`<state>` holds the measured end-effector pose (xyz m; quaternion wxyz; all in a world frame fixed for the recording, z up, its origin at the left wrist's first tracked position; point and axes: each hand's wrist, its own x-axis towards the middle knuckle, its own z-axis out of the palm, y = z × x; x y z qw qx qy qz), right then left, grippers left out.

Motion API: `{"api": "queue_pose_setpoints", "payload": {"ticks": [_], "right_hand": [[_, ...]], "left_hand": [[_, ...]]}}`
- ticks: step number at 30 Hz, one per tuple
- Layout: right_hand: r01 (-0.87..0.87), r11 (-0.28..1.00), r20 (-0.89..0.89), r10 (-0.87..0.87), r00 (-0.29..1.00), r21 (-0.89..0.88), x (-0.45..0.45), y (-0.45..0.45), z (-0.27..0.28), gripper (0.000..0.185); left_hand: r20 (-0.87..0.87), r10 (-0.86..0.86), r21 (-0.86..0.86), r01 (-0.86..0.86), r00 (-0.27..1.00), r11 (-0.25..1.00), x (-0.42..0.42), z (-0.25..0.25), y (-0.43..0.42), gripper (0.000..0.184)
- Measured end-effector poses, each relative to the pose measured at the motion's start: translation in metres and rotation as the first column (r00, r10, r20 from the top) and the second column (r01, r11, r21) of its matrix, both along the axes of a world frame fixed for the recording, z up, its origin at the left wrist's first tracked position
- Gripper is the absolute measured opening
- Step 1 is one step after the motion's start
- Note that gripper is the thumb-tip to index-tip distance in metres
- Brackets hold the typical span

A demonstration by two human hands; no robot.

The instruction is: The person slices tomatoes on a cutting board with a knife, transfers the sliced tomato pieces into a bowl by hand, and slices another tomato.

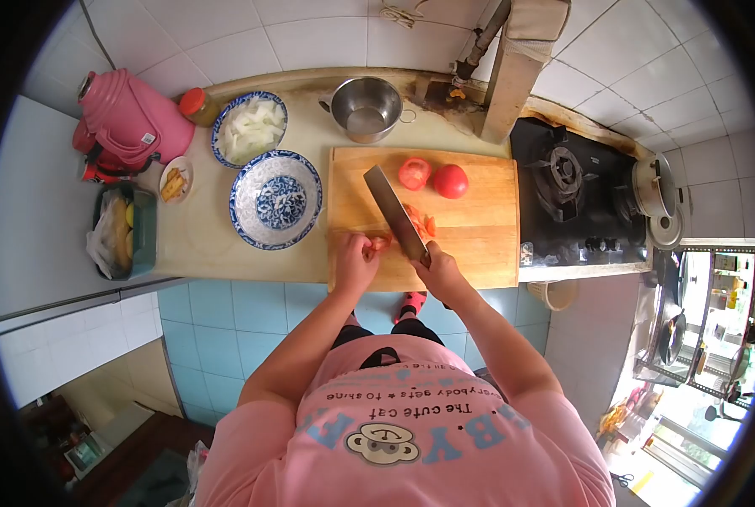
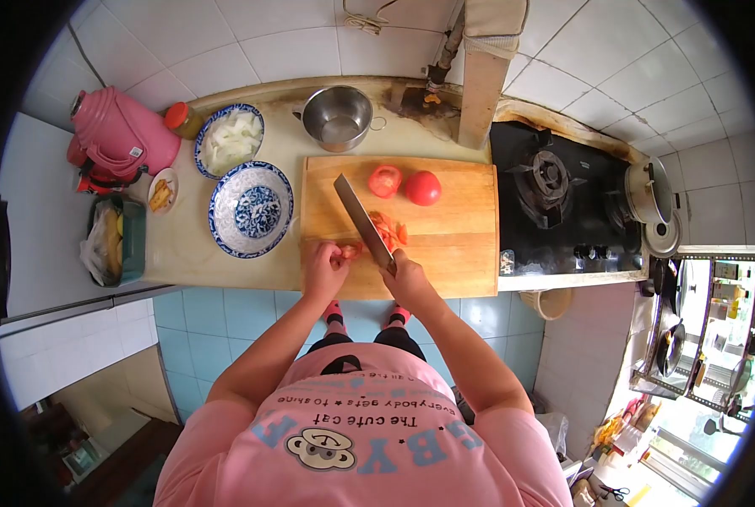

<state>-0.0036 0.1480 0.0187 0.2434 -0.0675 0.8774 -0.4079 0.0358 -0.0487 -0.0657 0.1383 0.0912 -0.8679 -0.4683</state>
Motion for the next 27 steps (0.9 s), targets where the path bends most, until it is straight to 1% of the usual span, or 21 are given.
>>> {"api": "queue_pose_setpoints", "payload": {"ticks": [3,4,6,9,10,12,13,15,16,18,19,21,22,24,27], "right_hand": [[-0.046,0.999,0.022,0.046,0.999,0.006,0.003,0.003,0.022,0.028],[-0.044,0.999,0.021,0.044,0.999,0.008,0.005,0.006,0.024,0.028],[-0.108,0.994,0.026,0.107,0.994,0.015,0.007,0.009,0.027,0.027],[-0.122,0.992,0.052,0.12,0.991,0.021,0.009,0.011,0.023,0.027],[-0.122,0.992,0.052,0.121,0.991,0.022,0.009,0.011,0.023,0.027],[-0.108,0.994,0.092,0.105,0.99,0.028,0.009,0.01,0.023,0.027],[-0.109,0.994,0.093,0.106,0.99,0.028,0.009,0.009,0.023,0.027],[-0.132,0.988,0.175,0.117,0.978,0.078,0.009,0.006,0.022,0.028],[-0.135,0.988,0.175,0.119,0.977,0.079,0.01,0.005,0.021,0.028],[-0.142,0.986,0.16,0.127,0.979,0.083,0.011,0.003,0.017,0.027],[-0.144,0.986,0.162,0.129,0.978,0.084,0.011,0.001,0.015,0.027],[-0.178,0.981,0.065,0.173,0.983,0.074,0.01,-0.005,0.011,0.026],[-0.178,0.981,0.065,0.173,0.983,0.074,0.007,-0.009,0.008,0.026],[-0.213,0.968,0.034,0.21,0.977,0.132,-0.001,-0.02,0.003,0.026],[-0.169,0.977,0.009,0.169,0.985,0.132,-0.011,-0.033,-0.006,0.028]], "left_hand": [[0.037,-0.003,0.002,0.003,0.999,1.0,0.0,0.003,0.002,0.025],[0.037,-0.005,0.004,0.005,0.999,1.0,-0.001,0.002,0.003,0.025],[0.066,-0.005,0.014,0.004,0.998,1.0,-0.002,0.003,0.003,0.025],[0.071,-0.009,0.023,0.007,0.997,1.0,-0.003,0.006,0.003,0.026],[0.071,-0.009,0.024,0.007,0.997,1.0,-0.003,0.007,0.003,0.026],[0.034,-0.015,-0.026,0.016,0.999,1.0,-0.003,0.007,0.002,0.027],[0.035,-0.014,-0.026,0.015,0.999,1.0,-0.004,0.006,0.002,0.027],[0.009,-0.032,-0.008,0.032,0.999,0.999,-0.006,0.004,0.001,0.026],[0.009,-0.03,-0.007,0.03,1.0,1.0,-0.006,0.004,0.0,0.026],[0.032,-0.045,0.052,0.043,0.998,0.998,-0.006,0.004,0.0,0.02],[0.034,-0.044,0.053,0.042,0.998,0.998,-0.006,0.006,0.0,0.02],[0.057,-0.036,0.03,0.035,0.998,0.999,-0.006,0.007,0.001,0.02],[0.058,-0.036,0.031,0.035,0.998,0.999,-0.006,0.007,0.001,0.02],[0.083,-0.036,0.047,0.033,0.996,0.998,-0.007,0.007,0.001,0.02],[0.09,-0.033,0.024,0.031,0.995,0.999,-0.005,0.008,0.001,0.02]]}}
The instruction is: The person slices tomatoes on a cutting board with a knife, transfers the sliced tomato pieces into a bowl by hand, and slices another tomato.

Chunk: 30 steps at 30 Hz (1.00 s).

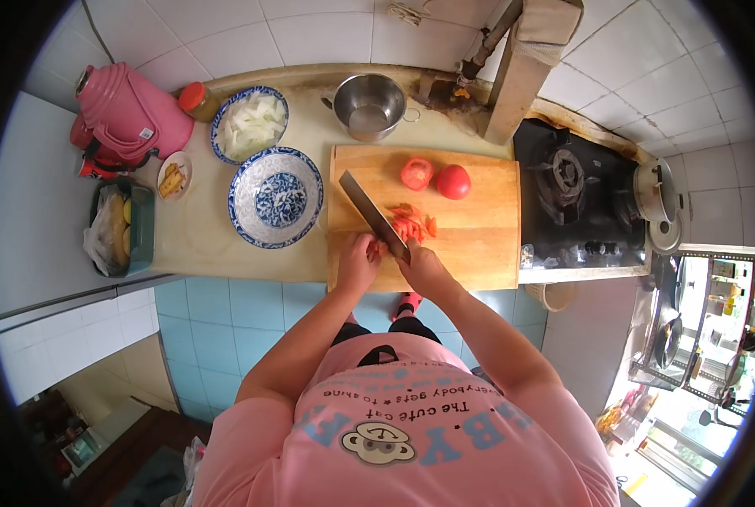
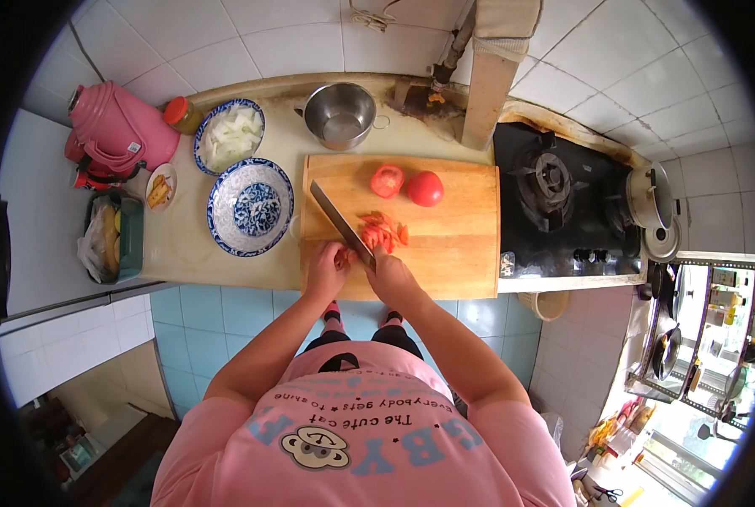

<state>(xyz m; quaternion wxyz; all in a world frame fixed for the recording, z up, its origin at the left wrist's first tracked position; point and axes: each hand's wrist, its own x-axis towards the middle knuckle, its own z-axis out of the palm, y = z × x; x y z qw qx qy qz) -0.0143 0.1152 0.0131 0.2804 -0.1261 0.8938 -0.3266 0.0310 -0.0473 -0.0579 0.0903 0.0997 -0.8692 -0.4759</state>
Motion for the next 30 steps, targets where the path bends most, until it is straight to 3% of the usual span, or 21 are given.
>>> {"api": "queue_pose_setpoints", "payload": {"ticks": [5,10,17,30], "right_hand": [[0.102,0.991,-0.042,-0.105,0.994,-0.082,0.005,0.001,-0.017,0.03],[0.162,0.981,-0.04,-0.166,0.985,-0.103,0.016,0.019,0.007,0.029],[0.064,0.993,0.011,-0.063,0.998,-0.1,0.037,0.036,0.042,0.026],[-0.055,0.998,0.0,0.055,0.999,0.017,0.033,0.039,0.033,0.025]], "left_hand": [[-0.007,0.064,-0.023,-0.064,0.998,0.998,0.004,-0.003,0.007,0.021],[-0.027,0.125,-0.094,-0.127,0.992,0.987,0.0,-0.001,0.01,0.02],[-0.042,0.092,-0.099,-0.096,0.995,0.99,-0.003,-0.012,0.011,0.02],[-0.027,0.114,-0.041,-0.115,0.993,0.992,-0.004,-0.001,0.012,0.016]]}}
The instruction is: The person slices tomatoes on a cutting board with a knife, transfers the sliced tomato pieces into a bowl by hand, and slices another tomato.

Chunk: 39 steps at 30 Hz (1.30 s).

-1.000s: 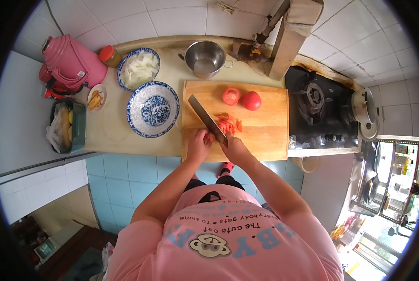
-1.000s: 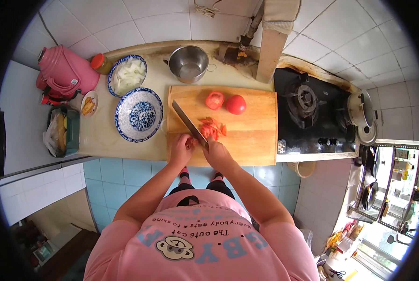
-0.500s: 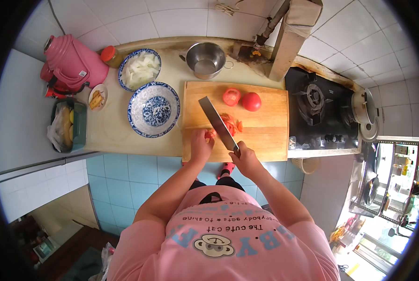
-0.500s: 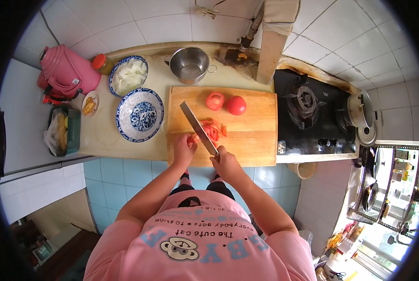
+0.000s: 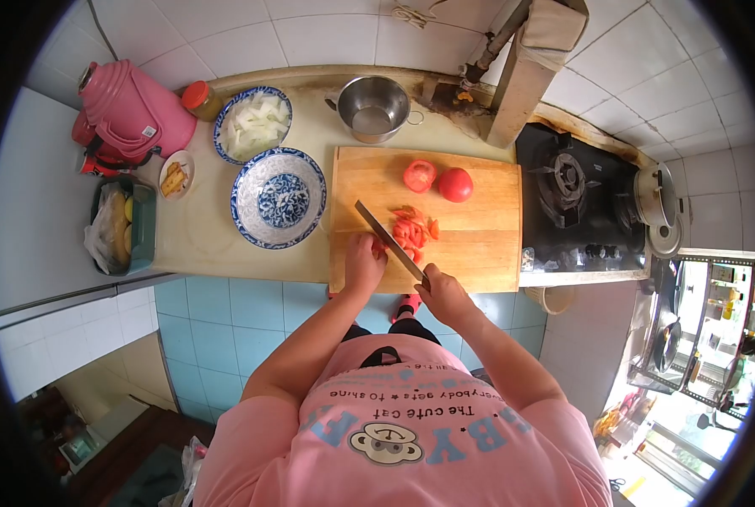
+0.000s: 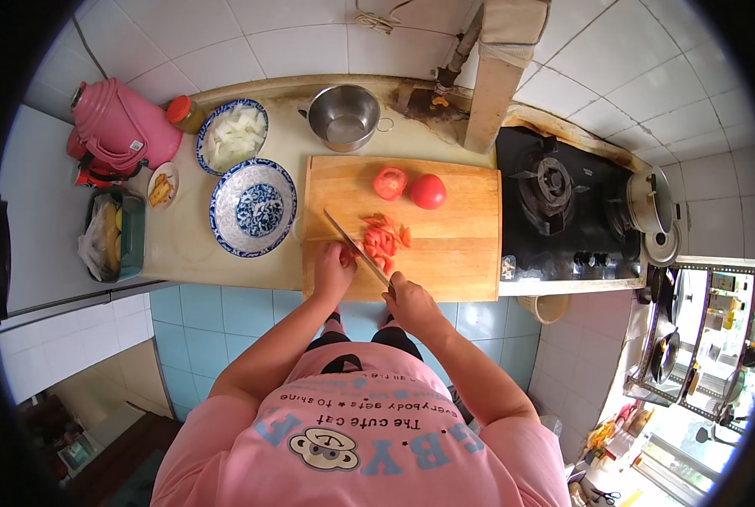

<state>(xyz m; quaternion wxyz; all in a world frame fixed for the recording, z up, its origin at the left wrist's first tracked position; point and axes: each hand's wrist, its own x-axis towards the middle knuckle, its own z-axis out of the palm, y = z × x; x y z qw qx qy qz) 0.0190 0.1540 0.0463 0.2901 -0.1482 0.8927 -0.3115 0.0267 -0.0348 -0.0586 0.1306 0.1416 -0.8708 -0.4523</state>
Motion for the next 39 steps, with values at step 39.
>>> {"api": "queue_pose_setpoints", "payload": {"ticks": [39], "right_hand": [[-0.092,0.995,0.039,0.09,0.995,0.044,0.004,0.012,0.007,0.024]], "left_hand": [[0.033,-0.119,0.051,0.118,0.992,0.992,0.012,-0.003,-0.011,0.02]]}}
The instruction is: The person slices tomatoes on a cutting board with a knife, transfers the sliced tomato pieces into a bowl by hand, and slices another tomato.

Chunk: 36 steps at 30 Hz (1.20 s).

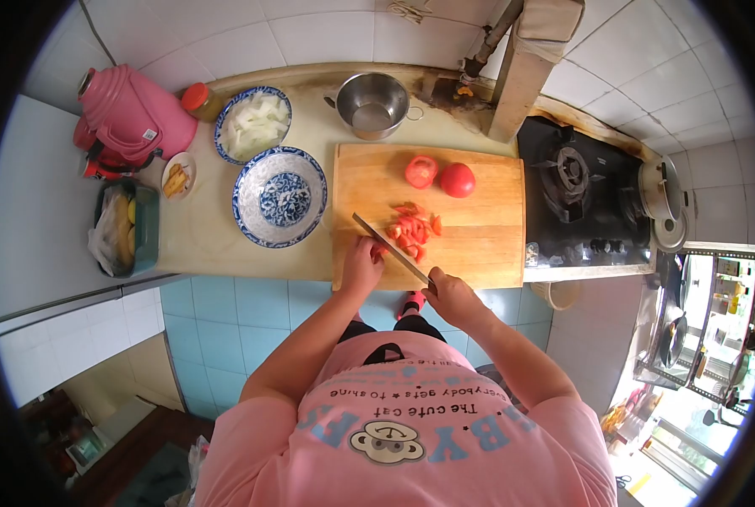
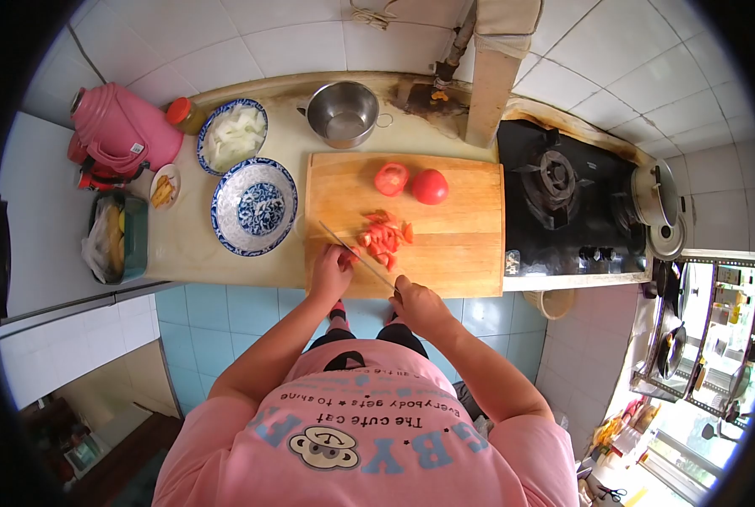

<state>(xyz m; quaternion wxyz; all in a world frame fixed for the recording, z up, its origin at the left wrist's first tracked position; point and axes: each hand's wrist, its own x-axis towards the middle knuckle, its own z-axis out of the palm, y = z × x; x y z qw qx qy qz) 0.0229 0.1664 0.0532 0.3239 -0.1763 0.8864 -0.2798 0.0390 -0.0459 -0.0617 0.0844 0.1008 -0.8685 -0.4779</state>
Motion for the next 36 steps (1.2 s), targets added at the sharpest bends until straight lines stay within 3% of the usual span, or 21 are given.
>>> {"api": "queue_pose_setpoints", "payload": {"ticks": [16,21,27,36], "right_hand": [[0.012,0.999,-0.024,-0.011,1.0,0.04,-0.016,-0.031,-0.028,0.029],[0.207,0.973,0.037,-0.205,0.978,-0.099,-0.016,-0.026,-0.02,0.03],[0.156,0.981,-0.012,-0.158,0.987,-0.116,-0.015,-0.018,-0.014,0.028],[0.152,0.985,-0.006,-0.153,0.988,-0.081,-0.004,-0.014,-0.022,0.028]], "left_hand": [[-0.012,-0.01,-0.008,0.01,1.0,1.0,0.004,-0.008,-0.002,0.015],[0.026,0.025,-0.061,-0.023,0.999,0.998,0.008,-0.003,-0.007,0.019],[-0.003,0.06,-0.132,-0.06,0.998,0.989,-0.006,0.009,0.007,0.03],[0.029,0.033,-0.087,-0.031,0.999,0.996,-0.014,-0.001,0.014,0.028]]}}
